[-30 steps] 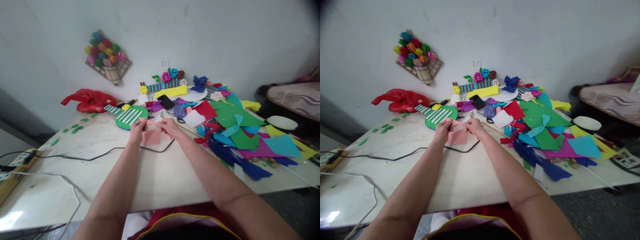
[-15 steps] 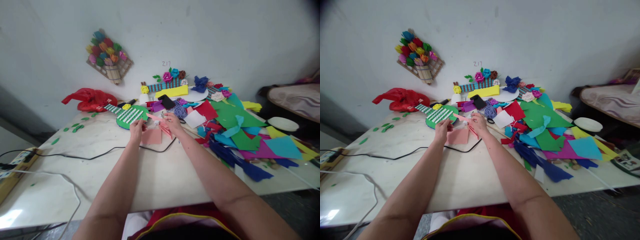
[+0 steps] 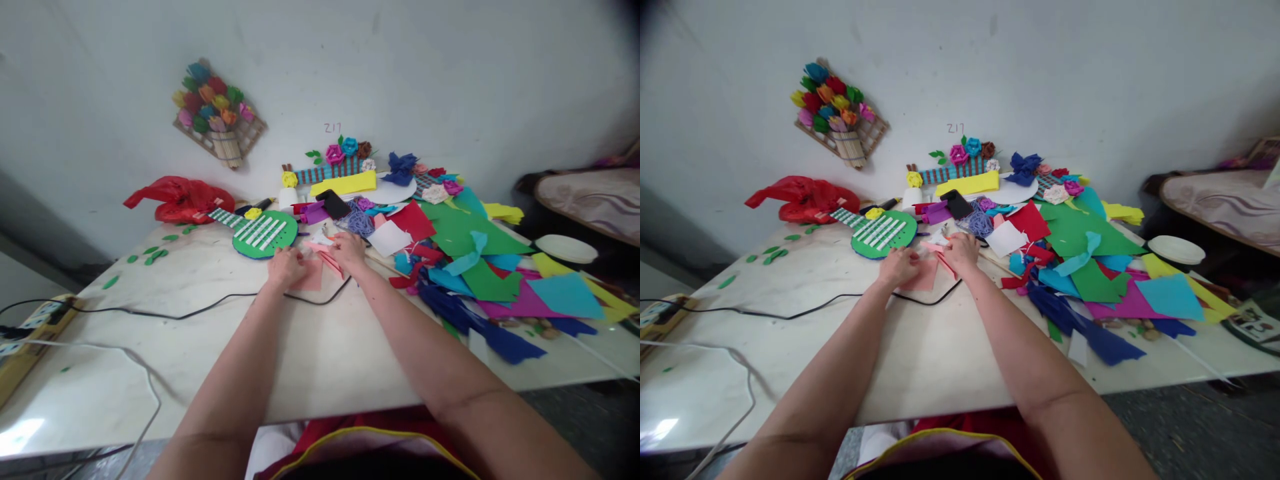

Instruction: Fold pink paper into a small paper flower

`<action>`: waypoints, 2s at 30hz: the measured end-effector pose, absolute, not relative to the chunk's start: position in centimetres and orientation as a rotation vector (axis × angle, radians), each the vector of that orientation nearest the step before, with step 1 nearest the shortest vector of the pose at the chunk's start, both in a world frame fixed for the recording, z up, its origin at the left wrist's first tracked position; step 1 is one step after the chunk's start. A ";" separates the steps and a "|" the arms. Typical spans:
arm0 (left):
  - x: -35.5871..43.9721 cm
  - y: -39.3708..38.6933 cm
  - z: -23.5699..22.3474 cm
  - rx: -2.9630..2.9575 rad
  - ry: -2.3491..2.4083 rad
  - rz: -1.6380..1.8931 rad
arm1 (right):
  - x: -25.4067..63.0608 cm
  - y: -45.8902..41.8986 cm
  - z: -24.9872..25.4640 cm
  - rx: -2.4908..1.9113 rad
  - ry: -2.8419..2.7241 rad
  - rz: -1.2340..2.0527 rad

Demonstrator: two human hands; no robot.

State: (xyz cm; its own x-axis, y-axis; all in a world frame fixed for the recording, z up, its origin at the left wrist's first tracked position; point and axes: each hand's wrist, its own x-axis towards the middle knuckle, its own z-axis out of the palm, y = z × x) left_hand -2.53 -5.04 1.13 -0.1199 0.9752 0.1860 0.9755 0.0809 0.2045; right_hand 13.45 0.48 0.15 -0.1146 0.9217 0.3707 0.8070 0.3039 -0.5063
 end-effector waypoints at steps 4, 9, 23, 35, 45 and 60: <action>-2.7 -4.9 1.0 -2.138 -2.221 -0.430 | 13.5 0.3 0.1 -1.551 -1.991 0.194; -3.1 -4.4 0.6 -2.212 -2.215 -0.463 | 13.7 0.3 -0.1 -1.536 -1.988 0.119; -4.3 -4.3 0.7 -2.212 -2.318 -2.147 | 14.2 -0.2 1.2 -1.221 -1.807 -0.096; -3.8 -4.4 0.8 -1.938 -2.016 -3.047 | 13.4 0.4 1.0 -0.924 -1.785 0.862; -4.3 -4.8 0.9 -1.956 -2.020 -3.051 | 13.9 -0.7 2.2 -0.894 -1.733 1.371; -4.1 -4.7 0.9 -1.894 -2.132 -2.996 | 14.3 -0.2 2.2 -0.873 -1.710 1.318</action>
State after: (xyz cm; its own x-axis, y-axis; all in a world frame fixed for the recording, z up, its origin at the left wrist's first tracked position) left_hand -4.07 -4.70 0.86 -0.2208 0.9720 0.0799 -0.2430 -0.1342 0.9607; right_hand 14.33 -0.17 2.21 -0.4504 0.8754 0.1752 0.0539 0.2225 -0.9734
